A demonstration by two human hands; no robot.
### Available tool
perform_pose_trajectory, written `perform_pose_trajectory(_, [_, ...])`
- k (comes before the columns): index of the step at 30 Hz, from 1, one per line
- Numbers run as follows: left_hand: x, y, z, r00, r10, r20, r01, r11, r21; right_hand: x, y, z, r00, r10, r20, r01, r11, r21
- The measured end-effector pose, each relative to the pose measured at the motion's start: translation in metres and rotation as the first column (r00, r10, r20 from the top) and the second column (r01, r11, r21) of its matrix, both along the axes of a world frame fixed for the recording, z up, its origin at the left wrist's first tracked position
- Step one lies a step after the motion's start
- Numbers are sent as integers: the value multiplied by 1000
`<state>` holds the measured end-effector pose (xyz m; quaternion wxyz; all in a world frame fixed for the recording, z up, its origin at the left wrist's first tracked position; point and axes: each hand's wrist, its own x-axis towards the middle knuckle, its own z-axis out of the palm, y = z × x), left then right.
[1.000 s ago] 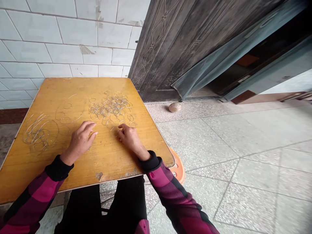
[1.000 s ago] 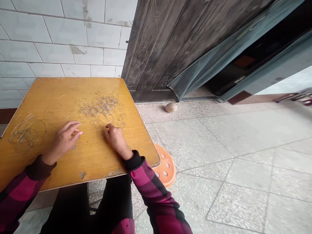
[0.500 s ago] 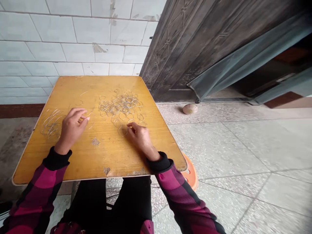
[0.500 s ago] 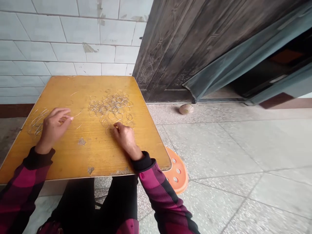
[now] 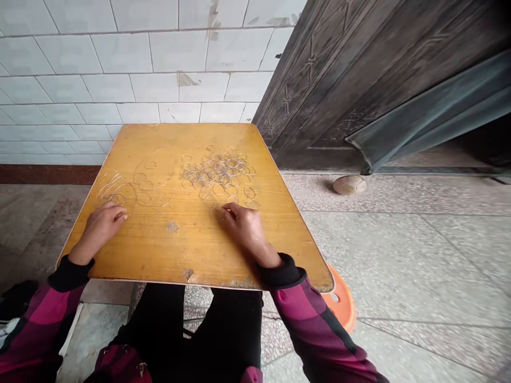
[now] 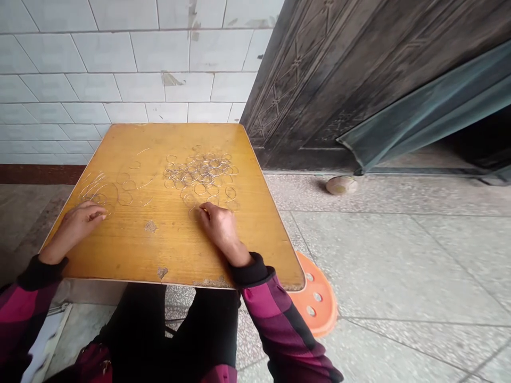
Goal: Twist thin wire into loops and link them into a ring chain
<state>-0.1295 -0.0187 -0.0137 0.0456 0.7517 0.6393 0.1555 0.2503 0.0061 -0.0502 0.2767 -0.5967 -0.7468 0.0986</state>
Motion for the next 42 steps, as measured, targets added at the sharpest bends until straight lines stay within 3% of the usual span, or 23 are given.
perform_pose_trajectory(5, [48, 16, 10, 970, -107, -218, 109, 994, -5, 0, 0, 1, 1000, -1, 24, 1, 1000, -4])
perform_pose_trajectory(10, [73, 40, 10, 925, -109, -364, 86, 993, -79, 1, 0, 0, 999, 6, 45, -6, 1000, 2])
perform_pose_trajectory(15, [73, 55, 10, 971, -154, -184, 149, 988, -43, 1, -1, 1, 999, 25, 26, -25, 1000, 15])
perform_pose_trajectory(18, [73, 55, 22, 976, -218, -18, 218, 976, -4, 0, -2, 2, 999, 29, 22, -30, 999, 16])
perform_pose_trajectory(20, [76, 53, 34, 961, -207, 184, 216, 976, -27, 0, -1, 3, 999, 37, 18, -37, 999, 14])
perform_pose_trajectory(22, [82, 51, 43, 872, -139, 470, 209, 973, -101, 0, -1, 4, 999, 40, 5, -40, 999, 6])
perform_pose_trajectory(24, [90, 50, 49, 684, -49, 728, 255, 951, -175, 0, -1, 6, 998, 48, -38, -48, 999, -5])
perform_pose_trajectory(26, [100, 49, 49, 480, 50, 876, 354, 902, -246, -2, -2, 8, 987, 75, -141, -78, 997, -22])
perform_pose_trajectory(28, [113, 49, 44, 349, 168, 922, 475, 816, -329, -5, -4, 11, 933, 123, -339, -152, 987, -60])
perform_pose_trajectory(29, [120, 49, 40, 318, 226, 921, 528, 765, -370, -6, -5, 12, 873, 143, -467, -208, 974, -90])
perform_pose_trajectory(31, [136, 48, 30, 299, 299, 906, 605, 675, -422, -11, -8, 14, 680, 150, -717, -370, 915, -160])
perform_pose_trajectory(33, [151, 46, 21, 302, 309, 902, 648, 627, -432, -15, -10, 15, 515, 99, -852, -520, 826, -218])
perform_pose_trajectory(36, [164, 43, 14, 286, 290, 913, 665, 626, -408, -20, -10, 14, 376, -12, -927, -607, 752, -256])
perform_pose_trajectory(42, [167, 33, 11, 244, 280, 929, 603, 706, -371, -22, -6, 9, 264, -200, -943, -563, 762, -320])
